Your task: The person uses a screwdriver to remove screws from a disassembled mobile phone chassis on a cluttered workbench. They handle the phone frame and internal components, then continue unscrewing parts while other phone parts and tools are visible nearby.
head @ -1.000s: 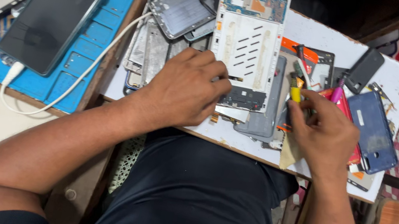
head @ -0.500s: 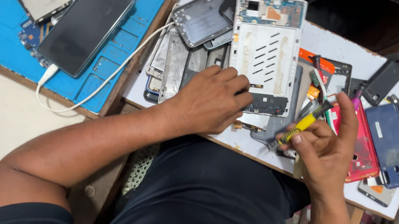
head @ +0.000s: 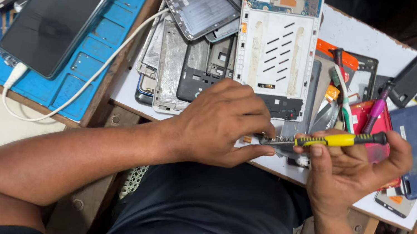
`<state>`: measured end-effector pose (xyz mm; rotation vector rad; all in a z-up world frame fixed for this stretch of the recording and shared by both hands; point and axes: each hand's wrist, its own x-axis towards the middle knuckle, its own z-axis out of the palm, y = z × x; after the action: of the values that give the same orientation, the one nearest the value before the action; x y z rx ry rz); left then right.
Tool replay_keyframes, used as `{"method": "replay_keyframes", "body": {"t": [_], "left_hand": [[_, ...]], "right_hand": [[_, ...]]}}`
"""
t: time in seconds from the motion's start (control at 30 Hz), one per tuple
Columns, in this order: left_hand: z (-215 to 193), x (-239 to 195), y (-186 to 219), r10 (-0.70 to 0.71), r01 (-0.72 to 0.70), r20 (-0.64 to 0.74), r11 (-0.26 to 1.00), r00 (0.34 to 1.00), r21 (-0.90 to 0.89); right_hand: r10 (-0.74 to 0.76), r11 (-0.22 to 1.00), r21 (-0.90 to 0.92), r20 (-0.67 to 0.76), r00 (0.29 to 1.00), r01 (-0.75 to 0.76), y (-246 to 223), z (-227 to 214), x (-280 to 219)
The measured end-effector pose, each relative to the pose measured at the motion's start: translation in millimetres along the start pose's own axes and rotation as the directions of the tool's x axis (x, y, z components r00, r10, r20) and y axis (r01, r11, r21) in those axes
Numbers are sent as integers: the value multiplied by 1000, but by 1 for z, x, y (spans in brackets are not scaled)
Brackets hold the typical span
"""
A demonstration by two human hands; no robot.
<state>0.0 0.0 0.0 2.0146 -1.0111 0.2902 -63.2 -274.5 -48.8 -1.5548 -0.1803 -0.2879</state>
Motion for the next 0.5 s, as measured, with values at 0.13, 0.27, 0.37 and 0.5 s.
{"method": "replay_keyframes", "body": {"t": [0.13,0.27,0.37,0.5], "left_hand": [[-2,2,4,-21,20,-19,999,1000,-44],[-1,2,7,-57,52,-56,995,997,-83],[-2,2,7,-101,88,-87,987,991,-137],[-3,3,9,-134,116,-94,978,987,-176]], "right_hand": [[-56,995,-85,15,998,57,-5,7,7],[-66,997,-24,15,998,67,-9,8,7],[-47,999,25,-7,999,47,-8,7,7],[-30,997,71,-23,999,31,-9,9,5]]}}
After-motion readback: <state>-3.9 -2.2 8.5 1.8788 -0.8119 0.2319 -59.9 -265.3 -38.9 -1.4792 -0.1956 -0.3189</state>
